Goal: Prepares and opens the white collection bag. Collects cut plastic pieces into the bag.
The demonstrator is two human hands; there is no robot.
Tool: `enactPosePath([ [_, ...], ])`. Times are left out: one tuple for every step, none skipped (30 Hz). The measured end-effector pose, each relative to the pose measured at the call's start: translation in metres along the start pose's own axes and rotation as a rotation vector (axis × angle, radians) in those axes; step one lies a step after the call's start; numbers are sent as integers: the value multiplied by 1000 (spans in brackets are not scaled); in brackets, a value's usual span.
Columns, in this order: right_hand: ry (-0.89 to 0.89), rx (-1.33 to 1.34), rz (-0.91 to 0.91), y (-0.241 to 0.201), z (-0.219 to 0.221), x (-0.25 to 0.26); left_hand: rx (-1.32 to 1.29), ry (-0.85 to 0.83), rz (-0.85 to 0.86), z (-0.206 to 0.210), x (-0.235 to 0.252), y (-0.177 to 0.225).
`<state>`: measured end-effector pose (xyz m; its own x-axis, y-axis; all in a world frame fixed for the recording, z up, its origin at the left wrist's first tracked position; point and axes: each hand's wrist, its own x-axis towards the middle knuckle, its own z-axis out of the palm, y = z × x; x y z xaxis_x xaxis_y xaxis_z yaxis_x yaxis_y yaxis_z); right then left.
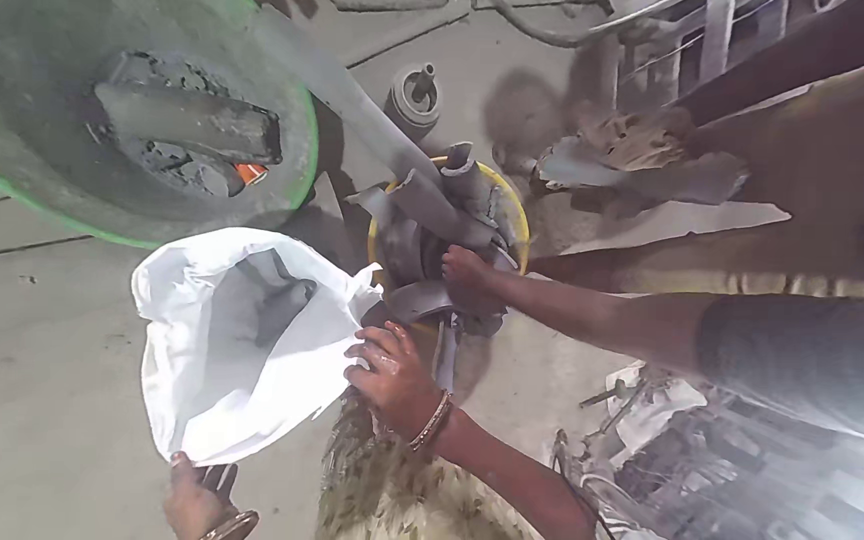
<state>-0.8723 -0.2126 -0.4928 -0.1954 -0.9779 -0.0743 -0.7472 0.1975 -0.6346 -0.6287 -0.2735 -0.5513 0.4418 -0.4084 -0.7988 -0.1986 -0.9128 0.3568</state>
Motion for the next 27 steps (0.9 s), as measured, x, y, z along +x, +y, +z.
enactPosePath([
  [-2, 5, 5, -1, 0, 0, -11, 4, 3, -1, 1, -2],
  [-1, 6, 6, -2, 0, -1, -31, 0, 2, -1, 0, -3],
  [1, 8, 8, -3, 0, -1, -46, -1, 5, -2, -1, -4],
  [2, 13, 13, -4, 1, -1, -53, 4, 9, -2, -2, -5],
  [2, 18, 18, -5, 1, -2, -61, -3, 11, -3, -1, -7],
  [-6, 22, 23, -6, 1, -2, -69, -16, 14, -4, -1, -9],
  [-14, 22, 28, -7, 2, -3, -76, -25, 14, -6, -2, -10],
  [-25, 24, 30, -7, 3, -3, -78, -32, 15, -7, -2, -11],
  [-31, 28, 31, -8, 4, -3, -82, -33, 15, -8, -2, -13],
  [-23, 38, 33, -8, 5, -4, -86, -37, 13, -9, -3, -14],
  [12, 57, 33, -9, 7, -5, -86, -45, 12, -11, -3, -16],
  [80, 82, 35, -10, 9, -6, -77, -54, 15, -12, -3, -19],
  [154, 122, 55, -11, 11, -7, -67, -63, 16, -15, -3, -21],
  [237, 169, 91, -13, 12, -9, -66, -65, 11, -17, -2, -24],
  [296, 209, 148, -14, 12, -13, -65, -70, 5, -19, -3, -28],
  [324, 242, 221, -14, 12, -17, -61, -79, -3, -21, -4, -32],
  [323, 257, 308, -11, 12, -22, -58, -86, -15, -23, -6, -37],
  [281, 264, 407, -7, 13, -27, -56, -83, -33, -25, -7, -42],
  [200, 248, 507, -1, 14, -32, -52, -80, -49, -26, -9, -48],
  [72, 215, 617, 8, 14, -35, -50, -73, -69, -27, -10, -53],
  [-106, 179, 738, 19, 15, -37, -52, -69, -93, -27, -12, -57],
  [-299, 133, 839, 34, 19, -37, -58, -69, -113, -26, -14, -59],
  [-476, 83, 914, 52, 25, -36, -58, -65, -123, -25, -15, -61],
  [-597, 29, 955, 72, 36, -36, -47, -57, -116, -24, -16, -62],
  [-650, -34, 966, 92, 49, -38, -25, -49, -94, -22, -17, -62],
  [-656, -95, 950, 113, 64, -41, 5, -40, -64, -21, -18, -62],
  [-635, -157, 897, 135, 78, -45, 32, -37, -40, -20, -19, -63],
])
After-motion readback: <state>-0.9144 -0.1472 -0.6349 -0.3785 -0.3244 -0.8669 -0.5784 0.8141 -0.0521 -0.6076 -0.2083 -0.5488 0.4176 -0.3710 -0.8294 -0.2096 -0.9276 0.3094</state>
